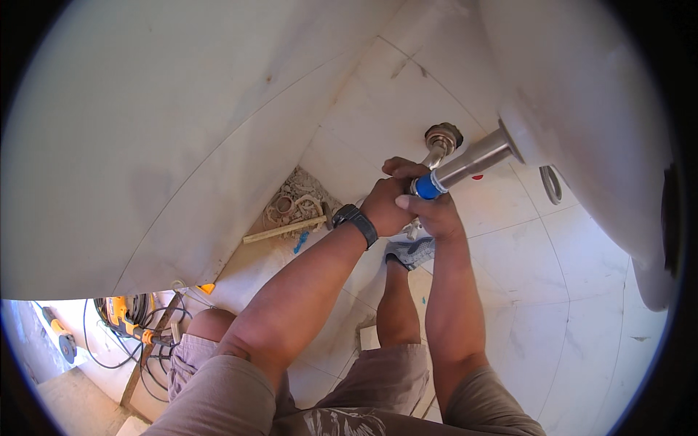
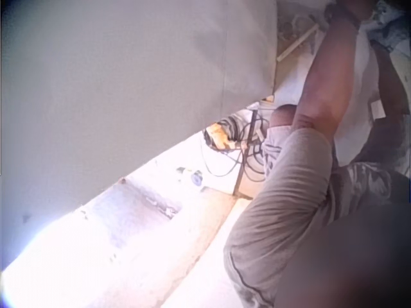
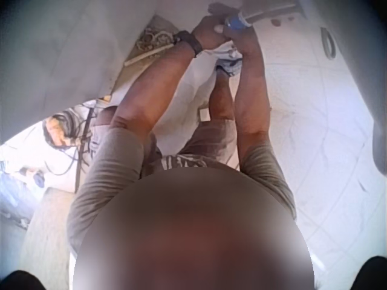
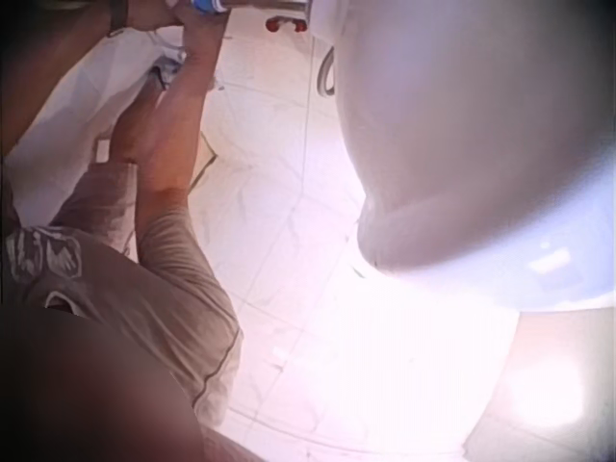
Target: The person kneels under a wall-mounted sink and attaches a metal P-trap to the sink's drain pipe. They align the trap, insert it into the pipe, and tighten the connection by hand.
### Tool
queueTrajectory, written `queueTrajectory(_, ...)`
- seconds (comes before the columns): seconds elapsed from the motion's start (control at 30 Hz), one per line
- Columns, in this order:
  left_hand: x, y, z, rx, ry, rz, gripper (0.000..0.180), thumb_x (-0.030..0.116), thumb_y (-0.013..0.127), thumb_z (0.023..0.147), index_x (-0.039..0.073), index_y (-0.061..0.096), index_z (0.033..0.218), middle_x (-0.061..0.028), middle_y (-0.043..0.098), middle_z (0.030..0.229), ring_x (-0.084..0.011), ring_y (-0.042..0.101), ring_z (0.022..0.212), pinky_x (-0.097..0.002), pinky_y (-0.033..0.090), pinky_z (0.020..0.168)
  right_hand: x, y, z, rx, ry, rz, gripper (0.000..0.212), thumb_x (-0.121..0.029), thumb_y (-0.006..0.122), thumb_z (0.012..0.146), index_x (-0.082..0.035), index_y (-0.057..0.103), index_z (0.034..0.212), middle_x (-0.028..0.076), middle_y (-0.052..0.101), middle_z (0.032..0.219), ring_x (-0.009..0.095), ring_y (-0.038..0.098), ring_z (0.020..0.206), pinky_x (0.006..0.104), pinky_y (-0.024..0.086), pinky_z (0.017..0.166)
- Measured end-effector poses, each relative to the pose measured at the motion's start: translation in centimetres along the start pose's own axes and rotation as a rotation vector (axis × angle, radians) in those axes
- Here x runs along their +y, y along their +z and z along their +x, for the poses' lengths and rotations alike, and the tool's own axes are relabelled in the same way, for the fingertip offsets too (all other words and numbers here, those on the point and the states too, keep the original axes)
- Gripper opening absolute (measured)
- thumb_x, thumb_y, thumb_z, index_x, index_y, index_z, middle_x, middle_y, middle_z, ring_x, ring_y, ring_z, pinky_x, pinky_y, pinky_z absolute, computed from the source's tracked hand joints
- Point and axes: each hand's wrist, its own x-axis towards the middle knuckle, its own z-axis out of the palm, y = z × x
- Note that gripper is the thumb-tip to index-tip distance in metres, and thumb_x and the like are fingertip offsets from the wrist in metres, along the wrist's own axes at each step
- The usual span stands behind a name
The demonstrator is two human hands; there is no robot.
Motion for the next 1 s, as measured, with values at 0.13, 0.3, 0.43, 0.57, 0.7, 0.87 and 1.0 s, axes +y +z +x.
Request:
queueTrajectory(0.13, -0.4, 0.1, -0.2, 0.065, 0.121, 0.119, 0.029, 0.021, 0.069, 0.088, 0.006, 0.068, 0.113, -0.0219, 0.074, 0.104, -0.0425, 0.070, 0.101, -0.0488, 0.058, 0.086, 1.7, 3.9, -0.7, 0.479, -0.024, 0.049, 0.030, -0.013, 0.083, 0.080, 0.000, 0.068, 0.103, 0.012, 0.070, 0.116, 0.019, 0.065, 0.107, 0.0346, 0.051, 0.095)
queueTrajectory(0.3, -0.9, -0.3, 0.2, -0.055, 0.149, 0.212, 0.028, 0.022, 0.069, 0.088, 0.006, 0.068, 0.111, -0.0204, 0.074, 0.100, -0.0430, 0.070, 0.096, -0.0499, 0.057, 0.084, 1.5, 6.0, -0.8, 0.747, 0.129, -0.088, 0.038, -0.019, 0.085, 0.084, 0.001, 0.068, 0.112, 0.007, 0.070, 0.103, 0.016, 0.065, 0.095, 0.0334, 0.052, 0.088)
queueTrajectory(0.43, -0.5, -0.3, 0.3, -0.021, 0.036, 0.078, 0.035, 0.024, 0.075, 0.084, 0.005, 0.068, 0.113, -0.0212, 0.075, 0.103, -0.0418, 0.071, 0.099, -0.0466, 0.057, 0.086, -0.4, 3.1, -2.3, 0.393, 0.074, -0.029, 0.054, -0.018, 0.085, 0.084, 0.001, 0.064, 0.130, 0.006, 0.067, 0.109, 0.017, 0.063, 0.108, 0.0356, 0.049, 0.097)
queueTrajectory(0.57, 0.0, -0.4, 0.1, -0.042, -0.023, 0.017, 0.041, 0.027, 0.080, 0.081, 0.004, 0.069, 0.113, -0.0206, 0.076, 0.105, -0.0402, 0.073, 0.101, -0.0450, 0.057, 0.088, -0.3, 0.0, -3.2, 0.150, 0.144, 0.017, 0.058, -0.017, 0.084, 0.085, 0.001, 0.061, 0.135, 0.006, 0.066, 0.120, 0.019, 0.059, 0.121, 0.0380, 0.045, 0.107)
queueTrajectory(0.7, -0.1, -0.3, -0.2, 0.025, -0.022, -0.051, 0.046, 0.027, 0.082, 0.079, 0.001, 0.067, 0.114, -0.0217, 0.074, 0.107, -0.0404, 0.072, 0.102, -0.0448, 0.057, 0.090, 0.4, -0.1, -3.4, 0.185, 0.073, -0.019, 0.057, -0.015, 0.084, 0.086, 0.001, 0.060, 0.135, 0.005, 0.066, 0.120, 0.018, 0.060, 0.118, 0.0376, 0.044, 0.108)
queueTrajectory(0.87, -1.3, 0.6, -0.6, 0.185, 0.090, 0.126, 0.052, 0.023, 0.083, 0.078, -0.001, 0.063, 0.119, -0.0240, 0.069, 0.113, -0.0436, 0.068, 0.107, -0.0472, 0.053, 0.096, 0.8, 1.2, -3.7, 0.260, 0.016, 0.103, 0.047, -0.014, 0.082, 0.089, 0.000, 0.062, 0.129, 0.004, 0.067, 0.116, 0.016, 0.061, 0.113, 0.0353, 0.046, 0.104)
queueTrajectory(1.0, -2.7, 1.4, -1.1, 0.212, 0.123, 0.144, 0.052, 0.020, 0.080, 0.080, 0.000, 0.060, 0.124, -0.0239, 0.068, 0.115, -0.0447, 0.067, 0.108, -0.0479, 0.052, 0.097, 2.1, 1.3, -3.7, 0.309, -0.036, 0.118, 0.039, -0.015, 0.082, 0.090, -0.002, 0.063, 0.121, 0.004, 0.069, 0.111, 0.014, 0.062, 0.105, 0.0328, 0.049, 0.097)
